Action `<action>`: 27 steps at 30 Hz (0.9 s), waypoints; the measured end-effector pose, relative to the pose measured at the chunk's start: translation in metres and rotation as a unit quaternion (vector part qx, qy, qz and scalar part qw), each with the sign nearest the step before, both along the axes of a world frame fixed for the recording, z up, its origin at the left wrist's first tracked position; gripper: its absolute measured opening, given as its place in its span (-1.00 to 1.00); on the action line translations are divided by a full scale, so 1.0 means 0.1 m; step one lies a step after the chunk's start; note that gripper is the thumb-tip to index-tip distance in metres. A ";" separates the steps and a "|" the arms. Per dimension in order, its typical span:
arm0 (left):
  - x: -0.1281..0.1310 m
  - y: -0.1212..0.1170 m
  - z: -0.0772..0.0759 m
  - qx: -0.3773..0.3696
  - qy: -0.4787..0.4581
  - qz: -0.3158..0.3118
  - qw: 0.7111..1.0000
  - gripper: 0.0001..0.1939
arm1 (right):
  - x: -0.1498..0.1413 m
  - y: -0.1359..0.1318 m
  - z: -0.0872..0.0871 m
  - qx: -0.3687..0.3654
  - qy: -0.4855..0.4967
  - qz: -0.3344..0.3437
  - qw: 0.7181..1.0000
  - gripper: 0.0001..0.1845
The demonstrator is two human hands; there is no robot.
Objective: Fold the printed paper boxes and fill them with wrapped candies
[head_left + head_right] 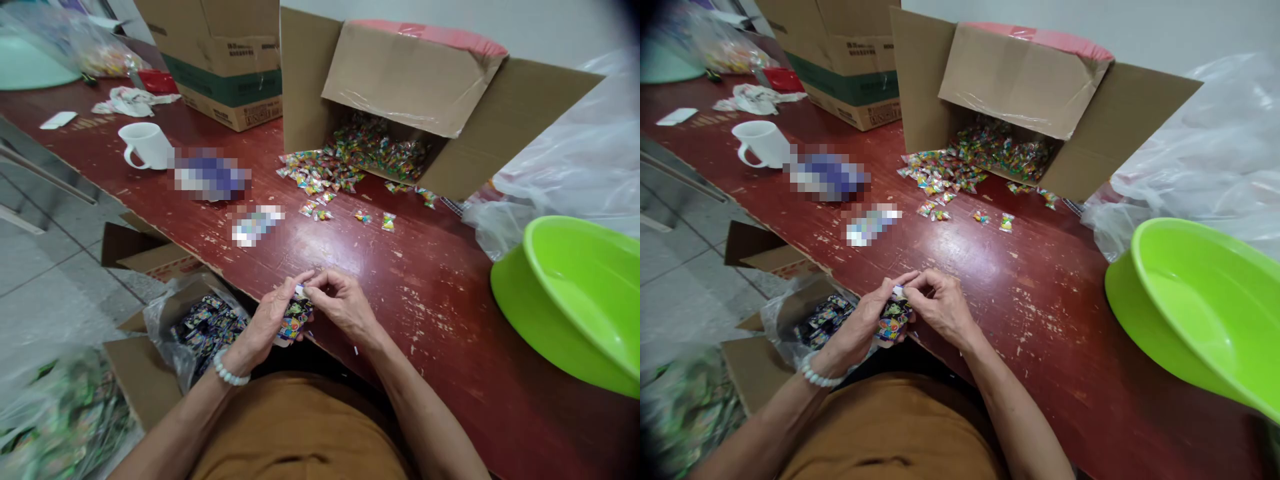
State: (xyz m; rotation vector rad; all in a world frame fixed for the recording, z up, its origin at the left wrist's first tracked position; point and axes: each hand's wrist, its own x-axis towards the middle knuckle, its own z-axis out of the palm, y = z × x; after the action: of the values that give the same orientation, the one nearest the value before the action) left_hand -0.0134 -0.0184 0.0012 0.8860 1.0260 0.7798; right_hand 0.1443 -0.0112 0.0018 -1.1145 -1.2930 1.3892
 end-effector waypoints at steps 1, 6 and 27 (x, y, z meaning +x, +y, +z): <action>0.00 0.00 0.00 -0.008 -0.002 0.004 1.000 -0.30 | 0.01 -0.01 0.00 0.021 -0.010 0.014 1.000 -0.79; 0.02 0.00 0.00 -0.033 -0.010 0.011 0.999 -0.34 | 0.09 -0.08 -0.03 0.133 -0.110 0.056 0.983 -0.80; -1.27 -0.19 -0.21 -0.051 0.227 -0.285 0.930 -0.55 | 1.64 1.67 -0.20 -0.093 -0.286 -0.324 0.897 -0.78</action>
State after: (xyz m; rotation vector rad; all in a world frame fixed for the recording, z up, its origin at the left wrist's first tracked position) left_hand -0.1406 -0.0372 -0.0198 1.2291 1.1146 0.0233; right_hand 0.3084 0.1556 -0.0178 -1.9704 -1.0158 0.7037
